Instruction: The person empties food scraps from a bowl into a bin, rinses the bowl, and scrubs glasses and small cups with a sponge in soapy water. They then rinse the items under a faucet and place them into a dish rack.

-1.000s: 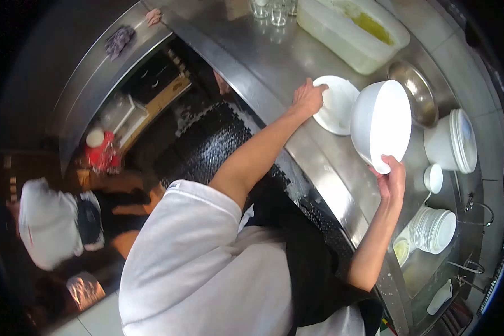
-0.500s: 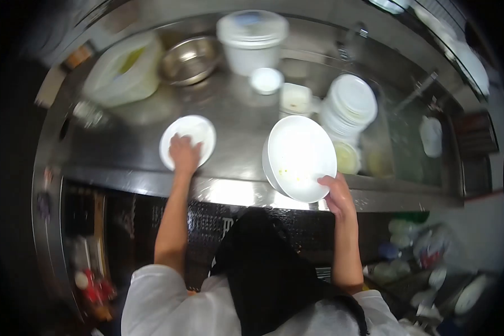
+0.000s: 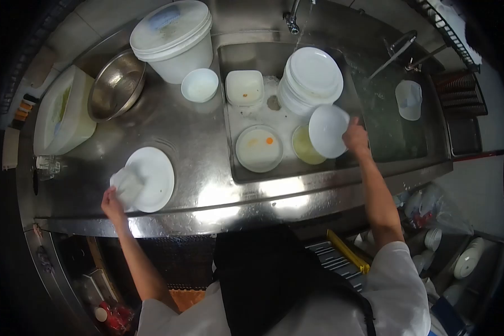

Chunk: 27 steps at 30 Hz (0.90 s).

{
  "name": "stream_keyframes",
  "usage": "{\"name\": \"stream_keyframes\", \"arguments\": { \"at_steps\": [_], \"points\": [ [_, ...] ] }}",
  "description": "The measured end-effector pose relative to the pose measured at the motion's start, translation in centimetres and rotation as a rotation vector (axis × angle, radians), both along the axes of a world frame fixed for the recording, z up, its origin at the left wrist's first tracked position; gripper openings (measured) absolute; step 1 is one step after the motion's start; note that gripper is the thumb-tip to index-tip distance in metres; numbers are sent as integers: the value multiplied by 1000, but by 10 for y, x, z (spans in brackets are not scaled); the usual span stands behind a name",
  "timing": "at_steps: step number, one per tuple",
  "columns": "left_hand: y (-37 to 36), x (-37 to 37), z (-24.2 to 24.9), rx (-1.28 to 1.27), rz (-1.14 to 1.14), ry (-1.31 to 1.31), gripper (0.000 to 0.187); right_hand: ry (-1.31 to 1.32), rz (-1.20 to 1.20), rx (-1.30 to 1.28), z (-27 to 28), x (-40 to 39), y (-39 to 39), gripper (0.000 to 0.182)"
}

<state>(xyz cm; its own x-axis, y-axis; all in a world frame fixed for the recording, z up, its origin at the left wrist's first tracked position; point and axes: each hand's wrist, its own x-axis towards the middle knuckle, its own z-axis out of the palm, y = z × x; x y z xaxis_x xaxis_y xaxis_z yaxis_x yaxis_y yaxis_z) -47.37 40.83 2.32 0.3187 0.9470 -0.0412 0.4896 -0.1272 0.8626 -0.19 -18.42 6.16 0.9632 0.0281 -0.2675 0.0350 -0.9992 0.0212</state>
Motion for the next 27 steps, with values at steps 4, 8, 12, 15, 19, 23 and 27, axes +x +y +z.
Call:
{"name": "stream_keyframes", "arguments": {
  "at_steps": [4, 8, 12, 15, 19, 23, 27],
  "points": [
    [-22, 21, -5, 346, -91, 565, 55, 141, 79, -58, -71, 29, 1, 43],
    [-22, 29, -12, 116, -111, 537, 63, 238, 54, -6, -107, 34, -3, 37],
    [-87, 48, 29, -221, -84, -11, 45, 285, 47, 172, -152, 44, -28, 38],
    [-133, 51, 31, -165, -32, -84, 41, 280, 110, 515, -128, 52, -37, 35],
    [-227, 108, 48, -159, 32, -169, 36, -398, 174, 1171, -30, 139, -127, 26],
    [-316, 249, 71, -159, -100, -37, 51, -992, 178, 380, 52, 284, -229, 61],
    [-350, 403, 16, -136, -304, -96, 57, -623, 369, 179, 6, 387, -303, 67]
  ]
}}
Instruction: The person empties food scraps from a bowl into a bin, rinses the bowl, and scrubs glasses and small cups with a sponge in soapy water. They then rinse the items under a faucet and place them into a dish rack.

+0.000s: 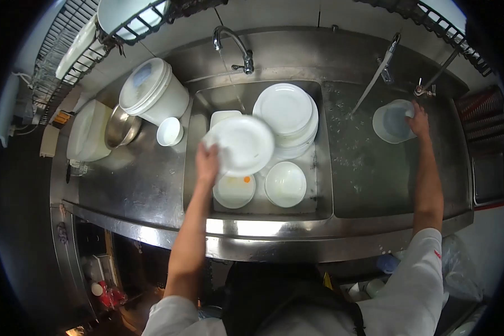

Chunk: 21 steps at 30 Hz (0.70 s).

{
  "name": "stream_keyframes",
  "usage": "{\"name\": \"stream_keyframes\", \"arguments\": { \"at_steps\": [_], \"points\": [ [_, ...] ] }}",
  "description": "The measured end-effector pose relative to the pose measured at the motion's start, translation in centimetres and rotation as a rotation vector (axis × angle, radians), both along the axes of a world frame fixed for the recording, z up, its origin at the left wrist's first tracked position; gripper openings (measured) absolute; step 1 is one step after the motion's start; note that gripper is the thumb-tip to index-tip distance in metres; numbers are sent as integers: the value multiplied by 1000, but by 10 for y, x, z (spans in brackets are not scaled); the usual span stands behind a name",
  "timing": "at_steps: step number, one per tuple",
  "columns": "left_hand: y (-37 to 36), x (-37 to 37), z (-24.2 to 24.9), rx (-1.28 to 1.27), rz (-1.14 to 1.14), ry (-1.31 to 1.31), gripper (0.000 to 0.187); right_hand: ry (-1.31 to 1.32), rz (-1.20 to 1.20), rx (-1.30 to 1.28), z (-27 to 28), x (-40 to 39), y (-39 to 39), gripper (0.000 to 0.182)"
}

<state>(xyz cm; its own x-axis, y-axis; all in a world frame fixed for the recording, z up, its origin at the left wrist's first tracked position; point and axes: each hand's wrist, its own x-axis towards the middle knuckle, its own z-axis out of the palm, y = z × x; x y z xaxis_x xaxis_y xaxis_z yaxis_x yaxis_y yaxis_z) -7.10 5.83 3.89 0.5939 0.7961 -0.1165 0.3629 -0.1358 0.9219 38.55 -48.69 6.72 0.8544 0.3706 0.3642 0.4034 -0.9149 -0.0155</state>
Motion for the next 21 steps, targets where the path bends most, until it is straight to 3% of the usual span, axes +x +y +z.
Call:
{"name": "stream_keyframes", "arguments": {
  "at_steps": [1, 2, 3, 5, 6, 8, 9, 11, 15, 17, 19, 21],
  "points": [
    [-5, 35, -18, 26, 1, -1, 58, 237, -17, 146, 7, -1, -1, 60],
    [-3, 69, -47, 176, -18, -43, 52, 250, 34, 212, -7, 6, -16, 50],
    [-37, 93, -11, 272, 24, -15, 41, 262, 87, 274, -27, 13, -30, 41],
    [-49, 137, -24, 272, 76, -24, 32, 411, 10, 285, -43, -9, -39, 29],
    [-51, 157, -39, 299, 120, 14, 33, 442, 84, 523, -48, -37, -36, 31],
    [-53, 186, -63, 334, 187, 120, 34, 382, 1, 583, -65, -78, -38, 38],
    [-52, 189, -60, 350, 86, 229, 33, 296, -1, 657, -84, -93, -45, 40],
    [-49, 184, -50, 373, -107, 452, 31, 41, -21, 557, -87, -132, -39, 42],
    [-36, 160, -50, 364, -14, 412, 26, -129, -172, 16, -103, -194, -40, 39],
    [-34, 144, -72, 405, 55, 230, 25, -27, -171, -206, -123, -197, -55, 38],
    [-59, 130, -65, 317, -30, 186, 28, 145, -125, -308, -107, -203, -46, 32],
    [-90, 129, -65, 254, -102, 100, 33, 324, -110, -227, -78, -210, -31, 31]
  ]
}}
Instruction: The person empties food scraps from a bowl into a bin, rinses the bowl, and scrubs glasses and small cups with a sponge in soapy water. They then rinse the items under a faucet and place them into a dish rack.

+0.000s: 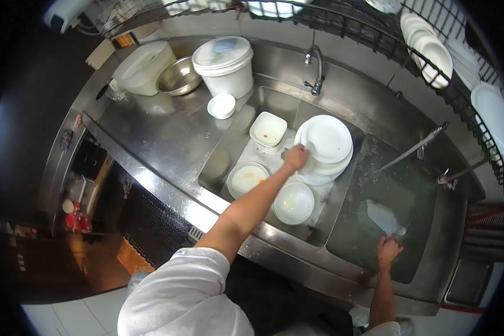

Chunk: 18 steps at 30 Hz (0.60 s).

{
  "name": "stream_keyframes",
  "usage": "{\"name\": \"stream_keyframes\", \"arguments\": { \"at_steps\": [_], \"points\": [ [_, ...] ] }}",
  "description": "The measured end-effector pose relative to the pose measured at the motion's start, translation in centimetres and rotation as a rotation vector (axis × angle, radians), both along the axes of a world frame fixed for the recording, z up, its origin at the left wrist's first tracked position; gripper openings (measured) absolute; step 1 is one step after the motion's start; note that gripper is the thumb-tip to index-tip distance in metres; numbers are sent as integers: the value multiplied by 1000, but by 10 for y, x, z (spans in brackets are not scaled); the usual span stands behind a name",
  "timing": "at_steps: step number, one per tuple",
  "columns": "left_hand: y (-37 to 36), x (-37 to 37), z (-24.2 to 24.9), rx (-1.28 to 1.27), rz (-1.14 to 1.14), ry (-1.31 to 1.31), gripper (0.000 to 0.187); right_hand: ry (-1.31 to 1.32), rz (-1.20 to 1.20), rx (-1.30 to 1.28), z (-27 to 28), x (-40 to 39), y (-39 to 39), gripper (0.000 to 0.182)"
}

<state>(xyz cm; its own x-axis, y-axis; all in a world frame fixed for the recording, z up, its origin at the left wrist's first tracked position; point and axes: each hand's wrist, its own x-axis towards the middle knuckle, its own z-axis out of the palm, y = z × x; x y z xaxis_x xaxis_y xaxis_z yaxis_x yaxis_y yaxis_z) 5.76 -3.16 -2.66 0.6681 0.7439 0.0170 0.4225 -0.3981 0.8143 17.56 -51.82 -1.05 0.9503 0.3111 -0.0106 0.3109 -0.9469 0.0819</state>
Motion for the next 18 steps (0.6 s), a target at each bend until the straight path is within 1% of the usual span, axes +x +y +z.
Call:
{"name": "stream_keyframes", "arguments": {
  "at_steps": [1, 2, 3, 4, 5, 6, 7, 8, 9, 10, 11, 13, 14, 16, 18],
  "points": [
    [-14, 3, 1, -119, -28, -11, 39, 83, -7, 40, 11, 3, 6, 30],
    [-28, 7, 3, -294, -23, -11, 46, 96, -45, 285, 10, 13, 9, 28],
    [-43, 6, 18, -410, -14, -31, 50, 121, -73, 527, -8, 31, 3, 27],
    [-55, 10, 14, -441, -16, -62, 50, 159, -93, 767, -16, 43, 3, 26],
    [-64, 14, 9, -378, -45, -32, 48, 231, -305, 980, -7, 45, 13, 23],
    [-69, 13, 18, -342, -138, 66, 49, 310, -526, 1188, 7, 44, 24, 21],
    [-75, 22, -1, -266, -120, 55, 50, 358, -610, 1132, 26, 41, 28, 19],
    [-78, 16, 18, -329, -161, 42, 47, 401, -691, 1071, 53, 35, 35, 18],
    [-85, 6, 40, -562, -111, -6, 40, 403, -594, 1093, 72, 31, 36, 17],
    [-86, 6, 38, -547, -176, -6, 37, 406, -501, 1109, 87, 29, 40, 16],
    [-89, -2, 52, -595, -154, -38, 38, 417, -405, 1187, 98, 27, 49, 15],
    [-75, 21, 25, -617, -265, 69, 41, 455, -196, 1336, 122, 22, 78, 12],
    [-70, 13, 33, -672, -166, -13, 43, 450, -192, 1351, 158, -11, 117, 7],
    [-64, -9, 60, -777, 17, -171, 48, 578, -53, 1306, 182, -25, 160, 5],
    [-41, -22, 61, -874, 168, -295, 52, 650, 69, 1229, 192, -37, 194, 8]
  ]
}}
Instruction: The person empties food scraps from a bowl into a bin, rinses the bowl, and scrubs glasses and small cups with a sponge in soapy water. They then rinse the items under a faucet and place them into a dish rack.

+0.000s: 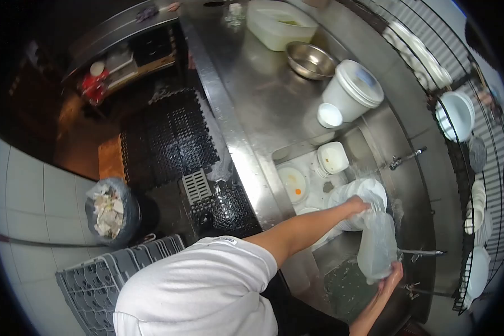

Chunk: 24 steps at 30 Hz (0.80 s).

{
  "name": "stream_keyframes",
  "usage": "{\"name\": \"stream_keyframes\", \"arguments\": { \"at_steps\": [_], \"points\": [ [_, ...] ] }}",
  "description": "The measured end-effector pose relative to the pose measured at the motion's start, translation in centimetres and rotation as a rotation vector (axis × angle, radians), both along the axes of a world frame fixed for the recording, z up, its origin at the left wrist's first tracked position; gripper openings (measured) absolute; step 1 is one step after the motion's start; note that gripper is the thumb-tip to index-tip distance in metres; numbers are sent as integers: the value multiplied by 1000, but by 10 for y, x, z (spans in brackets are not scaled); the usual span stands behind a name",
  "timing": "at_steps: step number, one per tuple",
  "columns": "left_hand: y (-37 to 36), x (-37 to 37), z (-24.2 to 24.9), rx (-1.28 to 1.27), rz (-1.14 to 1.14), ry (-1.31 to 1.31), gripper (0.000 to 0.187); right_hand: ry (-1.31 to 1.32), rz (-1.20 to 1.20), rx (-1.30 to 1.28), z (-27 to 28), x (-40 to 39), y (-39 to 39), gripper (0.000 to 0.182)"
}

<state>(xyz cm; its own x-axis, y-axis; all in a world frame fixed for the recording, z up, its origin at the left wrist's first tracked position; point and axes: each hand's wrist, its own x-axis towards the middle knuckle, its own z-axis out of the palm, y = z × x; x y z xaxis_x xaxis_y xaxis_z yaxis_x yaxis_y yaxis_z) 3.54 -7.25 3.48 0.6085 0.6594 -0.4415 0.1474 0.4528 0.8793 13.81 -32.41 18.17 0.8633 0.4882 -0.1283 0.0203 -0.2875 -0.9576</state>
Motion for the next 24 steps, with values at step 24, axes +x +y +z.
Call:
{"name": "stream_keyframes", "arguments": {
  "at_steps": [24],
  "points": [
    [170, -611, -47, 221, 755, -219, 15, 517, 129, 220, -30, -220, 197, 34]
  ]
}}
